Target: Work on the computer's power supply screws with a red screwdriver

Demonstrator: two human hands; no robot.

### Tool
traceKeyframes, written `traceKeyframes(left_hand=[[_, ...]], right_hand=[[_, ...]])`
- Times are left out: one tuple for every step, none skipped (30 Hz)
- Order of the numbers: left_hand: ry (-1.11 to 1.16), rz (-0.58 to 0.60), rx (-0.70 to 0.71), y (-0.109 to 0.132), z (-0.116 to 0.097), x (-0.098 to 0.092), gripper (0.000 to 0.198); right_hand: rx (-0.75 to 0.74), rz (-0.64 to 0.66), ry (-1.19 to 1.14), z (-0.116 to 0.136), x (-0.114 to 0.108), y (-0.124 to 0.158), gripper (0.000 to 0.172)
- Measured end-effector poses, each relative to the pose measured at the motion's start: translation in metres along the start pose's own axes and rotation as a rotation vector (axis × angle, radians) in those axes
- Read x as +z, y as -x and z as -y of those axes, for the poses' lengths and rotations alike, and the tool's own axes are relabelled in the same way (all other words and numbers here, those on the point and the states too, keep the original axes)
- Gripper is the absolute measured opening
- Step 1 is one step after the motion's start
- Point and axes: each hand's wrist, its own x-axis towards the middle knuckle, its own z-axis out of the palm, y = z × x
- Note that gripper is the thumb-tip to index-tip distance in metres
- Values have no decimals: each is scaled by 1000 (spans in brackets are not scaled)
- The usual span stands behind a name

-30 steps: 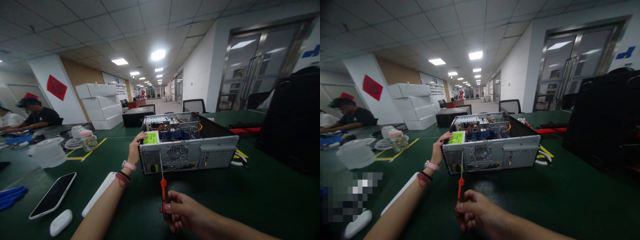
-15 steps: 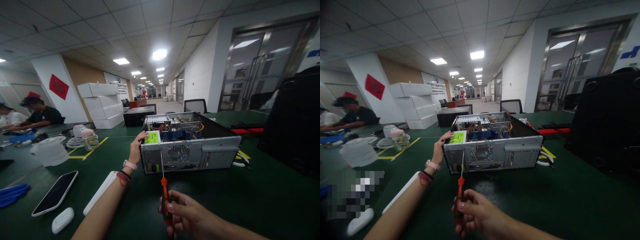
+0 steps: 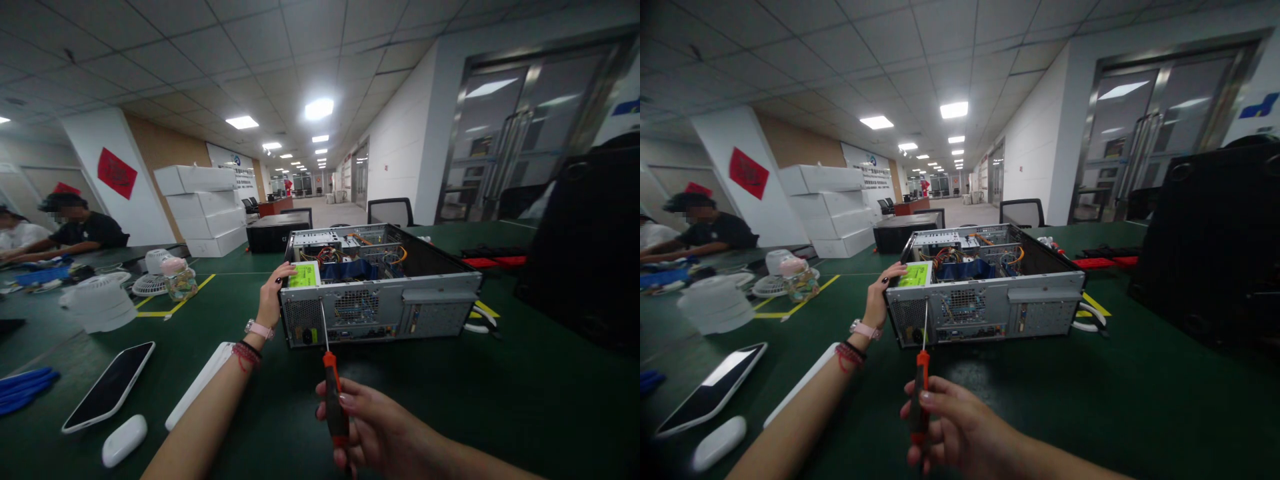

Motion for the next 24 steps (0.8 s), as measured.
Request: traceKeyframes(left_hand=[[1,1,0,0,0,0,40],[2,0,1,0,0,0,40],[4,0,1,0,1,0,40],[5,-2,1,0,1,0,40],[4,-3,0,0,1,0,40],[2,-3,-3,0,1,0,40],[-2,-2,-6,0,1,0,40],[-5,0,-10,0,1,-1,40],[-6,2,-11,0,1,-1,40],[-6,3,-12,0,0,-1,40],[-6,2,-12,0,0,-1,41],[-5,1,-13,0,0,-1,41],[-7,1,-15,0,1,-1,41],[-10,0,-17,0,1,0,41],[-14,-1,-19,0,1,0,41],[-16,-1,-19,0,1,0,41],[-17,-1,-18,0,1,0,41],[-17,-1,-17,0,1,0,41],[-17,0,-16,0,1,0,42],[-15,1,-16,0,1,0,42],[-14,3,-16,0,1,0,42],[-12,4,-17,0,1,0,42],[-11,4,-16,0,1,0,42],[-10,3,-14,0,1,0,42]], right_hand=[[-3,-25,-6,-1,0,0,48],[-4,-52,-14,-2,-1,-1,48],[-2,-78,-20,-4,-1,-2,49],[2,-97,-23,-5,-2,-3,49],[8,-112,-22,-7,-2,-5,49],[11,-123,-18,-9,-3,-6,49],[10,-131,-12,-11,-3,-7,49],[3,-138,-6,-13,-4,-7,49],[-4,-144,2,-14,-4,-7,49],[-11,-147,12,-14,-5,-7,48],[-15,-148,23,-15,-5,-7,48],[-20,-147,34,-15,-5,-6,48],[-24,-146,45,-14,-6,-6,47],[-27,-144,54,-14,-6,-5,46],[-32,-142,60,-14,-6,-5,46],[-34,-138,64,-14,-6,-5,46],[-39,-134,65,-14,-6,-4,46],[-45,-128,64,-13,-5,-4,46],[-52,-122,62,-13,-5,-4,46],[-63,-118,57,-12,-4,-3,46],[-72,-112,55,-12,-4,-2,46],[-78,-105,53,-11,-3,-2,46],[-78,-96,52,-11,-3,-1,45],[-73,-85,53,-11,-3,-1,44]])
